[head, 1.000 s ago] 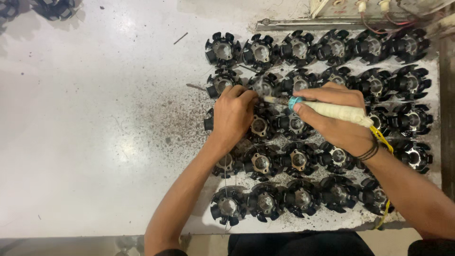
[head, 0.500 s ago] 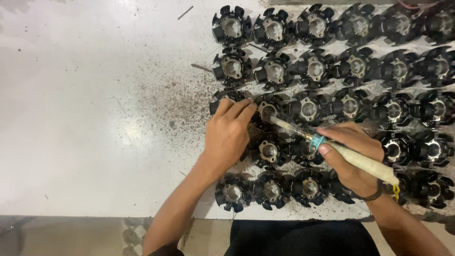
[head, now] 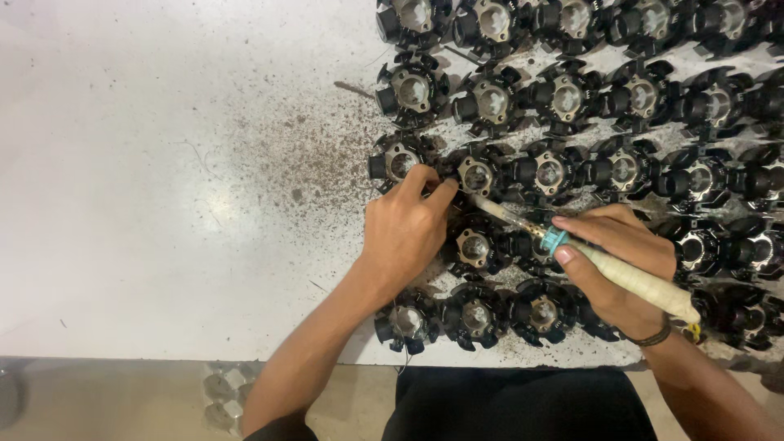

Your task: The person sorts black wheel hub components on a workbench, pulls solder wire, and uses a soldering iron to solder each hub, arranging finished hubs in a grid on the bench. Smoke is visible as the iron contacts each part, and the person works through the hubs one at a time.

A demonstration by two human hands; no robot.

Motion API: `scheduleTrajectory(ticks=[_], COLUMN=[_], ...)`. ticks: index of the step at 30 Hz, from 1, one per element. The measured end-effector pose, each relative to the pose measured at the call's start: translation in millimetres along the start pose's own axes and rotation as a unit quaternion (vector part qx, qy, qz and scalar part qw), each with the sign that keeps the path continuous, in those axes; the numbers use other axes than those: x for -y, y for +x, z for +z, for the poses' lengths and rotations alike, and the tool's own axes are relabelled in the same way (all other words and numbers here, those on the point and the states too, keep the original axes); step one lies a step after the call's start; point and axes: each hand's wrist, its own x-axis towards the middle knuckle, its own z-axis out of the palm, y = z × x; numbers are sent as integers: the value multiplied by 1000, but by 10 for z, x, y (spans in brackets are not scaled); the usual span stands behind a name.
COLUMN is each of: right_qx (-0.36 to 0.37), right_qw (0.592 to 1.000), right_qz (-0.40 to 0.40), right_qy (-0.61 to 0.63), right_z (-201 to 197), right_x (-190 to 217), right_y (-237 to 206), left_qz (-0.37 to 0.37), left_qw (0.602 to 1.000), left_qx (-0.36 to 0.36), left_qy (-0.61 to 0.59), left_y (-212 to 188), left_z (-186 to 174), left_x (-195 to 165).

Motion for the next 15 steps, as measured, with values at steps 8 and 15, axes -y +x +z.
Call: scheduleTrajectory(ticks=[8, 15], right_qx=[17, 42], right_qw=[998, 991], right_qz=[3, -20], right_qy=[-61, -124], right_z=[-15, -18], right_x=[367, 585], right_y=[182, 360], left_qz=[23, 29], left_qw=[1000, 1000], left_qx=[7, -1], left_qy=[-1, -7], left_y=[-41, -32], left_z=[-24, 82], left_x=[-43, -88])
